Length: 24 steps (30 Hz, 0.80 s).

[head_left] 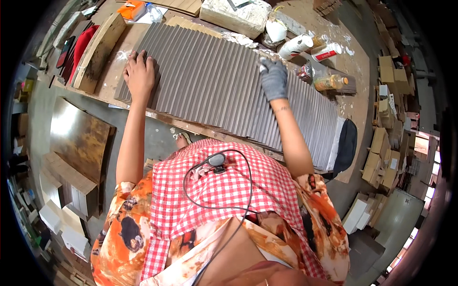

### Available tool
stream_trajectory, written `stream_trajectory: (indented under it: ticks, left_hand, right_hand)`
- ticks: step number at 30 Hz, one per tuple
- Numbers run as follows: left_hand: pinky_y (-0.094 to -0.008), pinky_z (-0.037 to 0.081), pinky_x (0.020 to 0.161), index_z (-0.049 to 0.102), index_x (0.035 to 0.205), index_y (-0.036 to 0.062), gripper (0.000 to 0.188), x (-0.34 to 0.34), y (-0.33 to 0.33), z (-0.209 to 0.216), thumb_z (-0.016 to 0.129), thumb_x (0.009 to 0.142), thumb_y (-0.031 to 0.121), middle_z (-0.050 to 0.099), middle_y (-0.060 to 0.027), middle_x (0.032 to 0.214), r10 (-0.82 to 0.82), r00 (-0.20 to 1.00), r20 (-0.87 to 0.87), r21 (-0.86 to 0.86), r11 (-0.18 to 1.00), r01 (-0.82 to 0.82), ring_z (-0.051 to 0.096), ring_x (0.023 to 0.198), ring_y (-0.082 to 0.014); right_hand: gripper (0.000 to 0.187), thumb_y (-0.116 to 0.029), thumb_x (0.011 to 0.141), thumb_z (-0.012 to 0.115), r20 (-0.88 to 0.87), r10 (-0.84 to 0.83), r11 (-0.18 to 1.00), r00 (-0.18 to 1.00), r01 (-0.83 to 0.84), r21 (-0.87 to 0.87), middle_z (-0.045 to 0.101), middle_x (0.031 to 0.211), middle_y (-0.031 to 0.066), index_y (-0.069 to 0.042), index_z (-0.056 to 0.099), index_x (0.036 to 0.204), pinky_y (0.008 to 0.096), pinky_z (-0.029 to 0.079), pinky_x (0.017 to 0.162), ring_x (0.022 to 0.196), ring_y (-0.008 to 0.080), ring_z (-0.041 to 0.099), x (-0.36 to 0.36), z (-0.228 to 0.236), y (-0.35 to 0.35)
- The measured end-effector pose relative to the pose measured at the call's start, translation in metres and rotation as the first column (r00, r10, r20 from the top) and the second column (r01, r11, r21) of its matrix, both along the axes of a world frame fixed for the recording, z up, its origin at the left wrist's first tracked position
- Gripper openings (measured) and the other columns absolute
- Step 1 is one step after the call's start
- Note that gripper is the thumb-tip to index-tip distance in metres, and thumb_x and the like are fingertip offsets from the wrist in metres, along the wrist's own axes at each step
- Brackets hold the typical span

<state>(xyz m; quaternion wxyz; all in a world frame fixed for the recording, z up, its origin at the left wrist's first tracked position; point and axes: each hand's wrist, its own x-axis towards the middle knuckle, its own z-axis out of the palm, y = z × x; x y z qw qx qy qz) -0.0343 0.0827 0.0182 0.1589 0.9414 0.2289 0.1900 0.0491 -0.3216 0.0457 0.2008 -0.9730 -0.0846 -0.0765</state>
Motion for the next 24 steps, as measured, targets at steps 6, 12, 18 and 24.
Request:
stream_trajectory:
  ticks: [6, 12, 18, 24]
  left_hand:
    - [-0.0528, 0.026, 0.116, 0.057, 0.142, 0.0181, 0.046, 0.001, 0.005, -0.003, 0.044, 0.104, 0.04, 0.044, -0.0105, 0.155, -0.007, 1.0, 0.005, 0.039, 0.999, 0.007, 0.04, 0.142, -0.0338]
    - [-0.0524, 0.028, 0.115, 0.057, 0.141, 0.018, 0.044, -0.004, 0.005, -0.001, 0.046, 0.104, 0.039, 0.045, -0.0107, 0.154, 0.017, 1.0, 0.005, 0.029, 0.999, -0.017, 0.043, 0.14, -0.0339]
    - [-0.0503, 0.026, 0.117, 0.059, 0.138, 0.0129, 0.044, -0.003, -0.001, 0.001, 0.047, 0.103, 0.038, 0.05, -0.0146, 0.149, 0.023, 0.999, 0.038, 0.032, 0.999, -0.025, 0.043, 0.14, -0.0329]
    - [-0.05, 0.026, 0.117, 0.06, 0.137, 0.0127, 0.045, 0.006, -0.002, 0.001, 0.047, 0.103, 0.038, 0.05, -0.0137, 0.149, -0.017, 0.999, 0.043, 0.035, 0.999, 0.015, 0.042, 0.141, -0.0321]
  right_hand:
    - [0.026, -0.015, 0.083, 0.073, 0.093, 0.197, 0.976, 0.976, -0.204, 0.074, 0.071, 0.104, 0.0238, -0.01, 0.078, 0.108, 0.0434, 0.053, 0.091, 0.096, 0.0386, 0.068, 0.097, -0.008, -0.015]
    - [0.024, -0.015, 0.09, 0.069, 0.044, 0.134, 0.973, 0.99, -0.14, 0.181, 0.065, 0.108, 0.0216, -0.009, 0.074, 0.113, 0.0437, 0.05, 0.092, 0.101, 0.0376, 0.063, 0.029, -0.008, 0.015]
    - [0.026, -0.018, 0.086, 0.08, -0.196, 0.24, 0.95, 0.951, -0.188, 0.249, 0.073, 0.097, 0.0193, -0.005, 0.076, 0.108, 0.0408, 0.054, 0.091, 0.091, 0.0321, 0.07, -0.033, 0.028, 0.011]
    - [0.029, -0.026, 0.091, 0.073, 0.021, 0.118, 0.98, 0.993, -0.119, 0.159, 0.071, 0.11, 0.0237, -0.004, 0.075, 0.109, 0.0427, 0.052, 0.092, 0.1, 0.0378, 0.068, 0.045, 0.007, 0.011]
